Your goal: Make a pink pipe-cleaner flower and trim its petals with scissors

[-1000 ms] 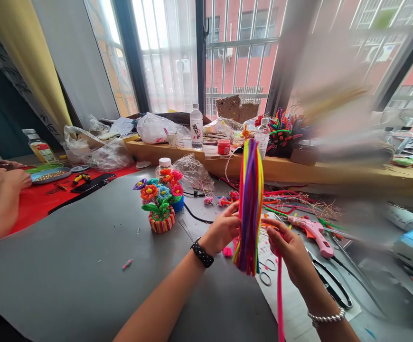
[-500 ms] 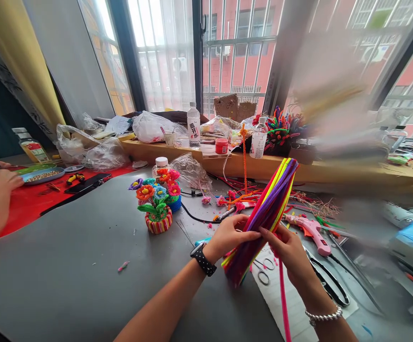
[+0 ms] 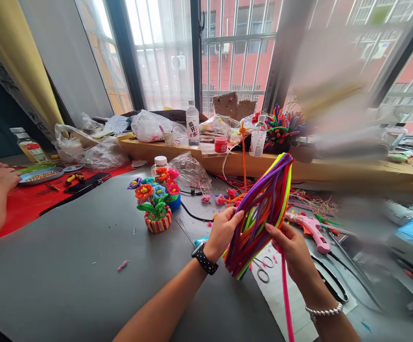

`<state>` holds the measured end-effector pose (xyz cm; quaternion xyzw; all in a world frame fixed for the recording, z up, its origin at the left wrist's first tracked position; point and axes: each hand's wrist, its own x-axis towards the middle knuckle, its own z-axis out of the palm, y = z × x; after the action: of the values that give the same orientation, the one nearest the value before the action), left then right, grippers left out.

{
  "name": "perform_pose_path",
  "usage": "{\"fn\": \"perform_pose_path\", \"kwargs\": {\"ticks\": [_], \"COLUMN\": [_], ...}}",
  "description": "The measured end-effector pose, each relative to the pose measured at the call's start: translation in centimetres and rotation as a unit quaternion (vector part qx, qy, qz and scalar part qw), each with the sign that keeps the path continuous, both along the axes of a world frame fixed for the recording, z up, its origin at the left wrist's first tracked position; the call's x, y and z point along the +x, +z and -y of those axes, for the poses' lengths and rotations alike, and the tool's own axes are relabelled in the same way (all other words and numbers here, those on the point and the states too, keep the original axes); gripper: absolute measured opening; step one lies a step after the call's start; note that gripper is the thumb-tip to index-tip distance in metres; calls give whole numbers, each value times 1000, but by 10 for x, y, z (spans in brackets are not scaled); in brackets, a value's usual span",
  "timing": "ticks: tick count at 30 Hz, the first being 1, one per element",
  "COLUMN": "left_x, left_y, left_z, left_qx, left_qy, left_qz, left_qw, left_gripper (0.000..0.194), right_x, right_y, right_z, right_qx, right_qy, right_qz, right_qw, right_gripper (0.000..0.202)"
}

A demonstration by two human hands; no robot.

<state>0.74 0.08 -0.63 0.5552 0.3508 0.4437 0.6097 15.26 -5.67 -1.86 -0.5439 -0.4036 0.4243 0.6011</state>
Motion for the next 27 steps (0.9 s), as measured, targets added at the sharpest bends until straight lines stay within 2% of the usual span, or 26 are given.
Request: {"fn": "perform_pose_path", "kwargs": {"ticks": [5, 12, 17, 27], "left_x": [0, -1, -1, -2], "left_y": [-2, 4, 8, 6], "left_z": [-1, 6, 9, 8], "left_qx": [16, 91, 157, 151], "left_qy": [7, -67, -9, 34], "left_qz": [-4, -73, -160, -105], "left_qw": [1000, 991, 975, 982], "left_gripper": [25, 38, 18, 18], "right_x": [0, -3, -4, 1], "right_y": [-1, 2, 4, 0], "right_z": [0, 1, 3, 2], "right_qx": [7, -10, -10, 18], "right_qy": [2, 17, 18, 13], "right_qz": [3, 50, 51, 3], "right_qw": [1000, 999, 998, 1000], "right_gripper": [31, 32, 36, 30]}}
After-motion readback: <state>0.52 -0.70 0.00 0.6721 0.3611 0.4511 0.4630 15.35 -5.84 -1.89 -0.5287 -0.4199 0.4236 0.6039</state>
